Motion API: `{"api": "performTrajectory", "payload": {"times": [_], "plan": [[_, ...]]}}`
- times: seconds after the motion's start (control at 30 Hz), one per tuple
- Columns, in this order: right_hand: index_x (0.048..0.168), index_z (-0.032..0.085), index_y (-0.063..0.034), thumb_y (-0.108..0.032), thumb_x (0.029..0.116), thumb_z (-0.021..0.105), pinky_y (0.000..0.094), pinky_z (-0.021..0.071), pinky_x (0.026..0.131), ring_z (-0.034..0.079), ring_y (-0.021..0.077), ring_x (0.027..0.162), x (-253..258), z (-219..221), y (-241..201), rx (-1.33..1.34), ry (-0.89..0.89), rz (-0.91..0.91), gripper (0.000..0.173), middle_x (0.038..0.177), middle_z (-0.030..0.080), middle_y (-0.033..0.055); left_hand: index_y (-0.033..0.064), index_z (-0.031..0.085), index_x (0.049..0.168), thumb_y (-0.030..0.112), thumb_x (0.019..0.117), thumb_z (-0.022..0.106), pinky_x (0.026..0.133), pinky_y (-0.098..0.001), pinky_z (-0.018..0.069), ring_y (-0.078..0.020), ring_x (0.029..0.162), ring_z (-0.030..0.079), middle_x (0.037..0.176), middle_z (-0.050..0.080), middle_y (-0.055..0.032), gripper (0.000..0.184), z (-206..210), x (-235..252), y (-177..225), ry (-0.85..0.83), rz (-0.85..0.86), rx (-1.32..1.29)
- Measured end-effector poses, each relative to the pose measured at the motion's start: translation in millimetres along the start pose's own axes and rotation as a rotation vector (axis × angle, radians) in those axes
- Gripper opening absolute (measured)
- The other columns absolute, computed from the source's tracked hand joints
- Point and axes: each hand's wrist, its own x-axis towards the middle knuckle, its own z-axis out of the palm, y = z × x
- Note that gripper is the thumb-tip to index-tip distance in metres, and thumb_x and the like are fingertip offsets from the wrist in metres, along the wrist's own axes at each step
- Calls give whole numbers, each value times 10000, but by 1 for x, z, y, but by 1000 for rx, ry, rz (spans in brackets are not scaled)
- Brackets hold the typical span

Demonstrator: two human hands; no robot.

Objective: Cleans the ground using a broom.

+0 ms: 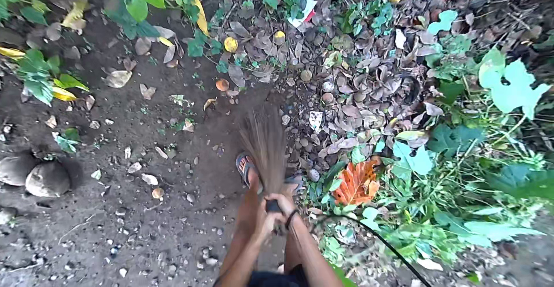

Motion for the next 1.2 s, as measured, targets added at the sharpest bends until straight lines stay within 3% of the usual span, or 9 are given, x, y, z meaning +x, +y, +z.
{"api": "performTrajectory", "payload": {"times": [0.17, 0.27, 0.37, 0.47, 0.6, 0.83, 0.97, 1.07, 1.2], "plan": [[1127, 589, 88, 10, 916, 639, 360, 569, 704, 654, 169, 742, -5, -45, 18, 152, 227, -290, 231, 876, 669, 137, -107, 287, 1541, -144, 675, 731, 1145, -408, 411, -305, 1363, 502, 1493, 463, -295, 973, 31, 18, -25, -255, 135, 57], [1186, 559, 92, 4, 826, 648, 357, 587, 713, 668, 161, 760, -52, -41, 59, 157, 215, -316, 381, 898, 673, 135, -97, 179, 1585, -128, 670, 763, 1202, -402, 349, -302, 1456, 416, 1596, 344, -285, 1086, 12, -38, -48, -283, 186, 92], [1038, 628, 64, -15, 818, 681, 366, 583, 680, 674, 170, 710, -87, -33, 81, 23, 56, -112, 240, 809, 689, 114, -136, 241, 1533, -68, 675, 733, 1072, -397, 472, -278, 1265, 573, 1412, 520, -300, 992, 10, -105, -57, -54, 48, -42], [1021, 650, 54, -50, 921, 673, 383, 557, 727, 651, 184, 766, -41, -10, 37, -106, -39, -25, 146, 864, 680, 120, -87, 398, 1446, -45, 738, 713, 930, -414, 545, -253, 1089, 635, 1247, 608, -241, 777, 7, -56, -33, 91, -23, -90], [1067, 629, 78, -44, 893, 711, 410, 569, 741, 663, 217, 777, -1, -14, -37, -73, 95, -305, 228, 889, 679, 159, -77, 336, 1523, -127, 752, 695, 1071, -370, 470, -233, 1262, 567, 1417, 535, -243, 851, 16, 18, 28, -86, 134, -11], [1049, 615, 61, -21, 831, 674, 351, 585, 675, 674, 160, 701, -71, -32, 69, -47, -16, -117, 239, 801, 685, 107, -137, 258, 1524, -71, 674, 748, 1053, -394, 487, -279, 1232, 591, 1374, 542, -306, 984, 15, -93, -56, 16, 34, -105], [921, 616, 30, 0, 945, 547, 325, 540, 611, 614, 133, 640, -12, -32, 4, 141, 85, -231, 79, 735, 641, 70, -65, 353, 1509, -77, 765, 703, 1029, -444, 506, -292, 1206, 602, 1350, 573, -261, 822, 27, 1, 1, -181, 39, -10], [962, 605, 13, -38, 976, 532, 308, 545, 592, 618, 121, 625, 3, -27, -44, 237, 224, -411, 90, 741, 635, 59, -12, 220, 1606, -138, 751, 707, 1168, -460, 384, -323, 1409, 460, 1551, 421, -258, 991, 26, 49, 52, -376, 114, 107], [1129, 562, 94, -3, 857, 617, 363, 570, 624, 641, 161, 680, -59, 2, 29, 45, 115, -278, 294, 817, 647, 119, -61, 219, 1587, -99, 730, 737, 1151, -432, 409, -306, 1387, 484, 1535, 431, -272, 1002, -18, -45, -9, -177, 110, 9]]}}
